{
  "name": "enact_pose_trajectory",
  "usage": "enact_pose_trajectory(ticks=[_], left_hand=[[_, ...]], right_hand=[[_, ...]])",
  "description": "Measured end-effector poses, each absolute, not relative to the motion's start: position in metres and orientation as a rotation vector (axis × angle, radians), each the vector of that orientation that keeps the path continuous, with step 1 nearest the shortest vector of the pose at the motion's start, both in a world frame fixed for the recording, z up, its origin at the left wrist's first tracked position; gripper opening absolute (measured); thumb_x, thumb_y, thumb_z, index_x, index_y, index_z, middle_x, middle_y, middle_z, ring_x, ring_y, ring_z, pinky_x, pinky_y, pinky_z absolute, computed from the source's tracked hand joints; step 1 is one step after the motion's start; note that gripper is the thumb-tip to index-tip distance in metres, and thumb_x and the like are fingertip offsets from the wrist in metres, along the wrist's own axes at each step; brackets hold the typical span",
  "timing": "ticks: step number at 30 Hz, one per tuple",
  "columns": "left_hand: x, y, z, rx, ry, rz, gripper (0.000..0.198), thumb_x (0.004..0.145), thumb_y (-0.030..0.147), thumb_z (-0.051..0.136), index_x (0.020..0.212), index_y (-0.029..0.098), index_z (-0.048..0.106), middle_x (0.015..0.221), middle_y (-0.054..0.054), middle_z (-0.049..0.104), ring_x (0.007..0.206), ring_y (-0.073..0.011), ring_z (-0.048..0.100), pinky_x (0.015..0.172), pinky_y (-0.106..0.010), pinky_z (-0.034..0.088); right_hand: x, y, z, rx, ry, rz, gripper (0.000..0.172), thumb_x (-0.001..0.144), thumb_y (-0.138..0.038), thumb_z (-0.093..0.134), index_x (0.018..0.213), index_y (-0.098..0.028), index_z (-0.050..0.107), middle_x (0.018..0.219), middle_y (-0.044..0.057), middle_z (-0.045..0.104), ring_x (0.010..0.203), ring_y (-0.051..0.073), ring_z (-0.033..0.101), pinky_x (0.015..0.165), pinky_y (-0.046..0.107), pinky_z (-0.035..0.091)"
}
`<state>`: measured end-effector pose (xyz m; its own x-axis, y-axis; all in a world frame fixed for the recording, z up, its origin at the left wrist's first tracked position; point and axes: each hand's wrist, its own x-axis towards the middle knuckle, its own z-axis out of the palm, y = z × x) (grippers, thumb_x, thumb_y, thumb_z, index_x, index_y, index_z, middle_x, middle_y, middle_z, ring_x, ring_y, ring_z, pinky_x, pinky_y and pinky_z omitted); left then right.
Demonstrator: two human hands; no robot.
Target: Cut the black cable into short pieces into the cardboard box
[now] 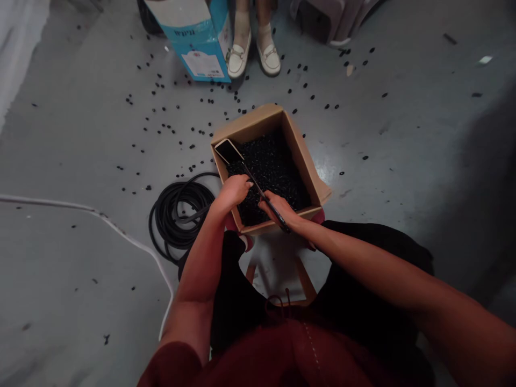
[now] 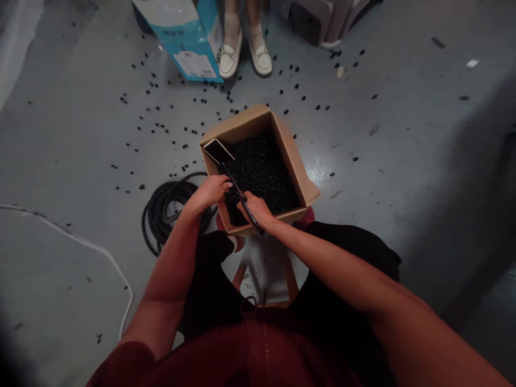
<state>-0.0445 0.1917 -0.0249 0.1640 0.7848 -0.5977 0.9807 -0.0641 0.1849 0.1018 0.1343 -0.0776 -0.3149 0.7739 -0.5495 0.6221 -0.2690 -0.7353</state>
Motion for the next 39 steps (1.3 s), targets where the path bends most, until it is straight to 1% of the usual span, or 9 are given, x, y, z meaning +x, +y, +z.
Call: enact_pose_trajectory(ticks=[5,8,11,14,19,25,30,35,39], left_hand=[[-0.053,0.193,-0.029,1.878,1.655,-0.426,0.03,0.091,0.024,0.043,0.103,0.011,0.068,0.106,-0.015,0.069,0.093,-0.0218,0.063,0.08,-0.028,0.045],[-0.058,0.193,-0.029,1.87,1.637,-0.326,0.031,0.091,0.024,0.044,0.107,0.013,0.067,0.107,-0.013,0.069,0.092,-0.02,0.063,0.08,-0.027,0.045],[-0.06,0.193,-0.027,1.827,1.617,-0.21,0.033,0.09,0.026,0.044,0.113,0.014,0.065,0.106,-0.01,0.07,0.091,-0.0186,0.064,0.081,-0.026,0.046],[-0.06,0.193,-0.023,1.746,1.61,-0.11,0.035,0.09,0.028,0.044,0.115,0.015,0.064,0.104,-0.008,0.071,0.09,-0.0178,0.064,0.082,-0.025,0.046],[-0.063,0.194,-0.014,1.71,1.65,-0.001,0.038,0.092,0.029,0.037,0.111,0.012,0.065,0.099,-0.008,0.07,0.091,-0.0176,0.062,0.086,-0.027,0.046],[-0.067,0.194,-0.005,1.654,1.649,0.113,0.042,0.09,0.027,0.036,0.119,0.01,0.061,0.099,-0.008,0.069,0.092,-0.0168,0.061,0.09,-0.029,0.045],[-0.071,0.195,-0.004,1.579,1.723,0.238,0.046,0.085,0.023,0.04,0.127,0.011,0.055,0.107,-0.009,0.068,0.092,-0.0159,0.06,0.089,-0.03,0.046],[-0.075,0.196,-0.002,1.529,1.697,0.276,0.04,0.086,0.024,0.039,0.118,0.013,0.061,0.099,-0.007,0.069,0.083,-0.0142,0.06,0.081,-0.028,0.048],[-0.076,0.196,0.0,1.545,1.751,0.276,0.038,0.087,0.026,0.04,0.116,0.015,0.061,0.105,-0.007,0.068,0.087,-0.0152,0.06,0.082,-0.028,0.047]], right_hand=[[0.102,0.135,-0.073,-1.759,-1.788,1.62,0.009,0.082,-0.024,0.047,0.082,-0.021,0.055,0.08,0.006,0.067,0.074,0.02,0.06,0.064,0.025,0.04],[0.103,0.137,-0.069,-1.737,-1.684,1.677,0.006,0.081,-0.023,0.047,0.078,-0.021,0.051,0.071,0.003,0.062,0.062,0.016,0.057,0.059,0.025,0.04],[0.104,0.139,-0.066,-1.675,-1.422,1.88,0.007,0.083,-0.025,0.046,0.078,-0.021,0.047,0.059,-0.003,0.055,0.046,0.012,0.05,0.049,0.023,0.04],[0.106,0.144,-0.062,-1.597,-1.149,2.041,0.011,0.088,-0.029,0.043,0.081,-0.021,0.045,0.056,-0.005,0.051,0.041,0.01,0.048,0.042,0.021,0.04],[0.109,0.155,-0.047,-1.553,-1.131,1.998,0.012,0.091,-0.031,0.045,0.084,-0.021,0.045,0.059,-0.004,0.055,0.043,0.009,0.049,0.041,0.018,0.041],[0.113,0.165,-0.03,-1.577,-1.246,1.944,0.017,0.093,-0.033,0.045,0.084,-0.019,0.046,0.059,-0.002,0.055,0.046,0.009,0.051,0.045,0.019,0.042],[0.111,0.162,-0.04,-1.583,-1.442,1.808,0.02,0.09,-0.04,0.051,0.093,-0.019,0.052,0.07,0.0,0.06,0.055,0.01,0.056,0.055,0.022,0.045],[0.109,0.157,-0.055,-1.546,-1.536,1.785,0.035,0.086,-0.049,0.053,0.105,-0.02,0.051,0.081,0.001,0.063,0.063,0.012,0.058,0.062,0.024,0.046],[0.108,0.154,-0.058,-1.519,-1.612,1.752,0.039,0.085,-0.052,0.053,0.106,-0.019,0.052,0.086,0.002,0.063,0.068,0.013,0.058,0.065,0.026,0.045]])
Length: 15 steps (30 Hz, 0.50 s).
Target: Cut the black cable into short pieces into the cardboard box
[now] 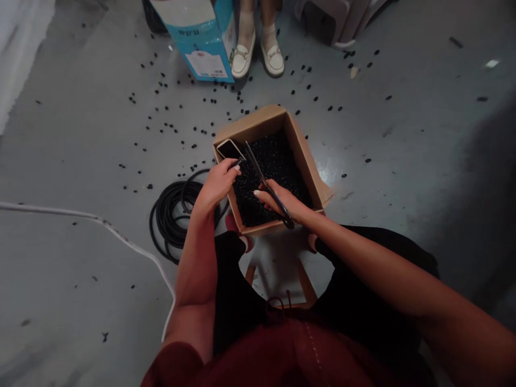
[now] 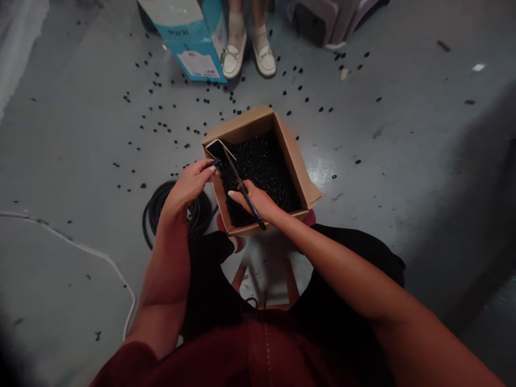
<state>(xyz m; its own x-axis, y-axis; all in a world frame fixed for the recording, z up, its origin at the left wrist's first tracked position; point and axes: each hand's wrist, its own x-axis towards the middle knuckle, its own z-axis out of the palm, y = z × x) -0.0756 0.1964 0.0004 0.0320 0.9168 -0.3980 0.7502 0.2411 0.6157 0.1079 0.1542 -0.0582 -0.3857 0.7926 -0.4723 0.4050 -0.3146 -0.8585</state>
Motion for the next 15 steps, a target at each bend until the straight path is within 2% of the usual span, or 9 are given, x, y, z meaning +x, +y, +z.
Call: enact_pose_trajectory(ticks=[4,10,15], left_hand=[[-0.075,0.197,0.0,1.579,1.74,0.256,0.037,0.087,0.026,0.039,0.113,0.014,0.063,0.106,-0.008,0.067,0.089,-0.0162,0.06,0.082,-0.029,0.048],[-0.072,0.197,0.001,1.577,1.671,0.264,0.037,0.088,0.026,0.037,0.109,0.011,0.064,0.096,-0.007,0.068,0.077,-0.0134,0.059,0.076,-0.027,0.047],[-0.071,0.196,0.003,1.562,1.656,0.236,0.038,0.089,0.026,0.037,0.112,0.011,0.063,0.097,-0.007,0.068,0.078,-0.0125,0.059,0.075,-0.025,0.047]], right_hand=[[0.107,0.153,-0.056,-1.504,-1.687,1.734,0.041,0.085,-0.053,0.053,0.108,-0.019,0.052,0.087,0.003,0.063,0.072,0.015,0.058,0.069,0.027,0.044],[0.108,0.153,-0.047,-1.513,-1.789,1.746,0.044,0.086,-0.053,0.052,0.113,-0.018,0.051,0.093,0.007,0.065,0.078,0.019,0.059,0.071,0.029,0.044],[0.109,0.154,-0.044,-1.505,-1.826,1.724,0.044,0.087,-0.052,0.053,0.114,-0.018,0.05,0.101,0.01,0.065,0.089,0.022,0.06,0.076,0.03,0.044]])
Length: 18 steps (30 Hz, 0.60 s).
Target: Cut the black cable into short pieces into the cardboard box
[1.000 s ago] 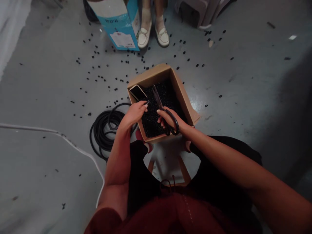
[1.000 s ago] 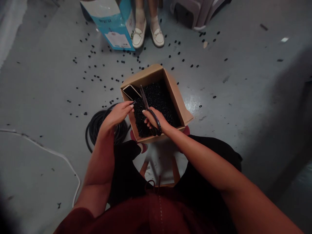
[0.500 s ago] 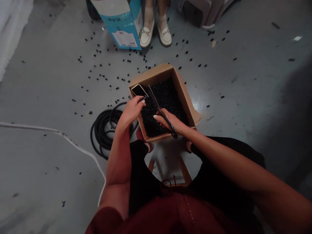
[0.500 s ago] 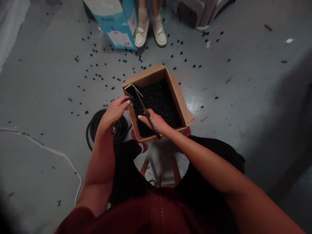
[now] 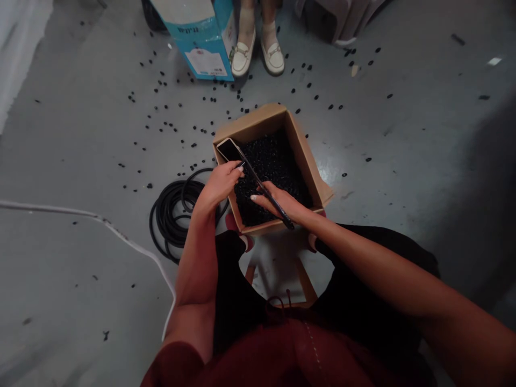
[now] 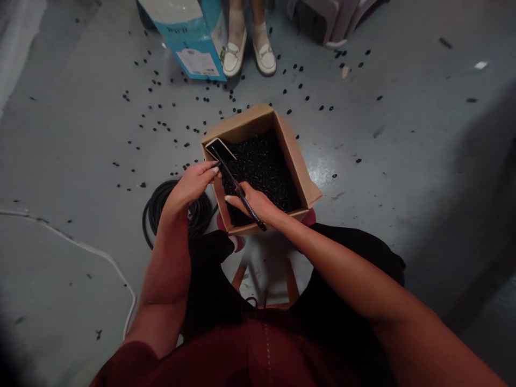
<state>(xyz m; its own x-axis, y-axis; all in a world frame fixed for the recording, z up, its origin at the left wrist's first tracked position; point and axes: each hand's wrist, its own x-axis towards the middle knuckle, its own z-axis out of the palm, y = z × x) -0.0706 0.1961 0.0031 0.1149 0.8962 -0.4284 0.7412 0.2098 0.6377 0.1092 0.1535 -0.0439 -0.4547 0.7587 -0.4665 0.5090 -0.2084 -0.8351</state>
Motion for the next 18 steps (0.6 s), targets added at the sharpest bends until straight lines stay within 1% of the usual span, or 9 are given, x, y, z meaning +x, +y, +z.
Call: enact_pose_trajectory(ticks=[8,14,18], left_hand=[[-0.076,0.196,0.0,1.571,1.658,0.283,0.038,0.089,0.026,0.038,0.111,0.012,0.064,0.094,-0.006,0.067,0.076,-0.0124,0.057,0.074,-0.025,0.047],[-0.077,0.196,0.001,1.536,1.638,0.321,0.031,0.087,0.024,0.039,0.095,0.012,0.066,0.087,-0.005,0.066,0.071,-0.0112,0.054,0.07,-0.023,0.045],[-0.076,0.196,0.001,1.539,1.609,0.307,0.028,0.086,0.022,0.039,0.086,0.012,0.065,0.083,-0.005,0.064,0.069,-0.0104,0.053,0.068,-0.022,0.043]], right_hand=[[0.111,0.157,-0.039,-1.484,-1.857,1.742,0.046,0.086,-0.05,0.055,0.118,-0.017,0.05,0.106,0.012,0.065,0.095,0.024,0.061,0.081,0.033,0.045],[0.113,0.158,-0.034,-1.435,-1.901,1.796,0.049,0.087,-0.049,0.054,0.122,-0.015,0.047,0.11,0.013,0.064,0.1,0.025,0.061,0.084,0.035,0.045],[0.113,0.157,-0.042,-1.432,-1.963,1.734,0.051,0.086,-0.053,0.054,0.122,-0.016,0.046,0.107,0.012,0.064,0.094,0.025,0.062,0.08,0.034,0.046]])
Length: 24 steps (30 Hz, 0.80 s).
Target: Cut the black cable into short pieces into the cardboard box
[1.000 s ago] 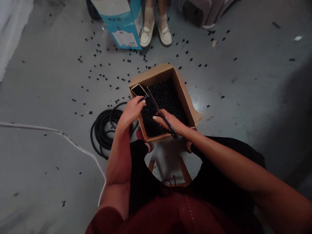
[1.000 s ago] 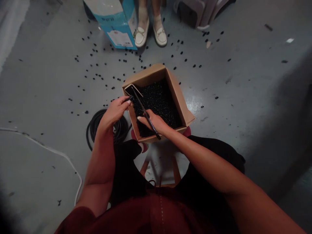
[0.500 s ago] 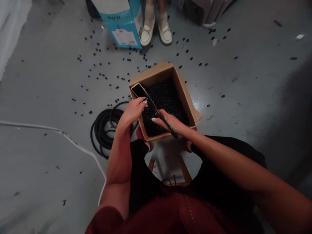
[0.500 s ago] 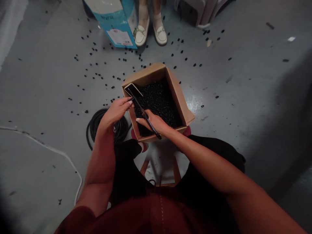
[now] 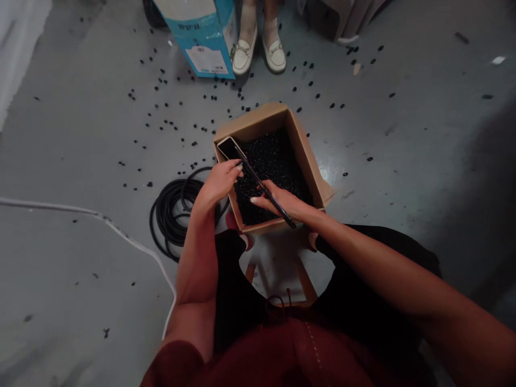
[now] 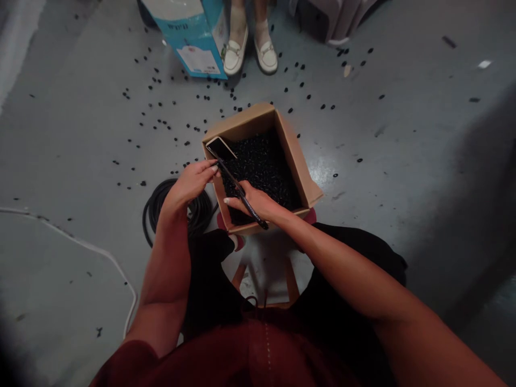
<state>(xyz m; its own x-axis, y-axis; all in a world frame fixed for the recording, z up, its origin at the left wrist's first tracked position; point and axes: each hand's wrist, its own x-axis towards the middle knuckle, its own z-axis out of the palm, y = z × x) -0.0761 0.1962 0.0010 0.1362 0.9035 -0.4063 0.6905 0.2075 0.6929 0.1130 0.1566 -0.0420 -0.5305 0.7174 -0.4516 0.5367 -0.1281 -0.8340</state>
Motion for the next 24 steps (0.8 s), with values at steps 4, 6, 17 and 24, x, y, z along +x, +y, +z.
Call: enact_pose_trajectory(ticks=[4,6,17,24], left_hand=[[-0.0756,0.1963,0.0,1.547,1.619,0.291,0.028,0.087,0.023,0.039,0.088,0.012,0.064,0.082,-0.004,0.065,0.069,-0.0102,0.053,0.068,-0.021,0.044],[-0.075,0.1963,0.0011,1.55,1.626,0.274,0.028,0.087,0.024,0.039,0.089,0.012,0.064,0.082,-0.004,0.065,0.069,-0.0102,0.053,0.069,-0.021,0.045],[-0.0727,0.1959,0.005,1.491,1.609,0.264,0.026,0.086,0.023,0.042,0.087,0.01,0.065,0.079,-0.004,0.063,0.07,-0.0098,0.054,0.07,-0.022,0.047],[-0.0716,0.1962,0.0036,1.482,1.612,0.259,0.027,0.086,0.022,0.042,0.093,0.009,0.065,0.078,-0.005,0.064,0.069,-0.0101,0.055,0.069,-0.023,0.047]], right_hand=[[0.1135,0.1556,-0.0491,-1.437,-2.009,1.645,0.052,0.084,-0.056,0.055,0.12,-0.019,0.046,0.102,0.01,0.065,0.09,0.024,0.063,0.076,0.033,0.045],[0.1139,0.1558,-0.0492,-1.447,-2.032,1.617,0.051,0.084,-0.056,0.054,0.118,-0.02,0.046,0.101,0.009,0.065,0.089,0.024,0.063,0.075,0.032,0.045],[0.1153,0.1588,-0.0492,-1.442,-2.127,1.549,0.048,0.083,-0.052,0.056,0.116,-0.018,0.047,0.105,0.011,0.061,0.09,0.024,0.06,0.073,0.031,0.042],[0.1136,0.1576,-0.0465,-1.516,-2.08,1.476,0.029,0.085,-0.038,0.051,0.107,-0.019,0.052,0.094,0.007,0.063,0.078,0.02,0.057,0.067,0.028,0.039]])
